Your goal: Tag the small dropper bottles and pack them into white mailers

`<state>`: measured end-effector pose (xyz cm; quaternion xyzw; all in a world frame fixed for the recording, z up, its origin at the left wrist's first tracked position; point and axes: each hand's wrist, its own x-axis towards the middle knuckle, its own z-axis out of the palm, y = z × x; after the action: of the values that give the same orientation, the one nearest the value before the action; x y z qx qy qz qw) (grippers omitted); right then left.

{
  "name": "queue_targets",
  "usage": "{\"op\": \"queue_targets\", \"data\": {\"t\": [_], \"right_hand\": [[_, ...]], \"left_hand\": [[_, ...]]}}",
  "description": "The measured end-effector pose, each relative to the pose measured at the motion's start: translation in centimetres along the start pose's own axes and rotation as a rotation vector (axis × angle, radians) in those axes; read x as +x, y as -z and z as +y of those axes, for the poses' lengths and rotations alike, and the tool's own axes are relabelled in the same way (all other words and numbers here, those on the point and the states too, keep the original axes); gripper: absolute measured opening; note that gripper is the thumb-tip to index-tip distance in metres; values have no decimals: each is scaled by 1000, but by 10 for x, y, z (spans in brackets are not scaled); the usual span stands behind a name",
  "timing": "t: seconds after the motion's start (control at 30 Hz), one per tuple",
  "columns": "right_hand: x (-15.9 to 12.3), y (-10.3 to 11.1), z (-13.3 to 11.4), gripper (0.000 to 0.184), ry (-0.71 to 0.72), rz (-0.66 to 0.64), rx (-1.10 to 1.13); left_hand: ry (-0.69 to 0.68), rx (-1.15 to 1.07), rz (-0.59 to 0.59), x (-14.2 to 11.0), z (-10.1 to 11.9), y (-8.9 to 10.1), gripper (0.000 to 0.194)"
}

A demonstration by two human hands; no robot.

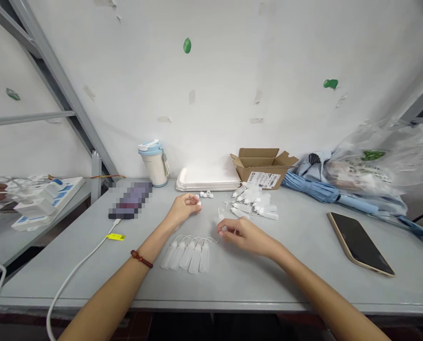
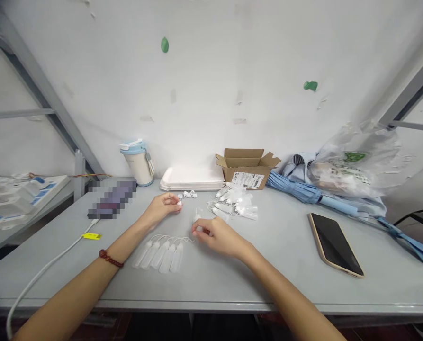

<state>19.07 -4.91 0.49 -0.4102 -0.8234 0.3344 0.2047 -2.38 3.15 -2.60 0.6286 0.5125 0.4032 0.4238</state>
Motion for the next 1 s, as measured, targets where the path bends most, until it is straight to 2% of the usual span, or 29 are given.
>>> {"op": "queue_targets", "data": {"t": [0.13,0.3,0.53,0.73,1.0], "right_hand": [[3,-4,5,18,98,161,-96],[5,-8,7,20,141,197,-74],[5,-14,4,26,148,179,-25],[6,-13,5,23,109,173,30],[4,-13,5,18,69,195,266]], "left_hand": [[60,-208,-175,-8,8,-4,34],[158,-558,-380,-12,12,-4,25],[176,-647,-448,-17,19,-8,18],[172,-646,-493,-21,24,-10,18],[141,-636,-493,-21,24,-10,21]]}}
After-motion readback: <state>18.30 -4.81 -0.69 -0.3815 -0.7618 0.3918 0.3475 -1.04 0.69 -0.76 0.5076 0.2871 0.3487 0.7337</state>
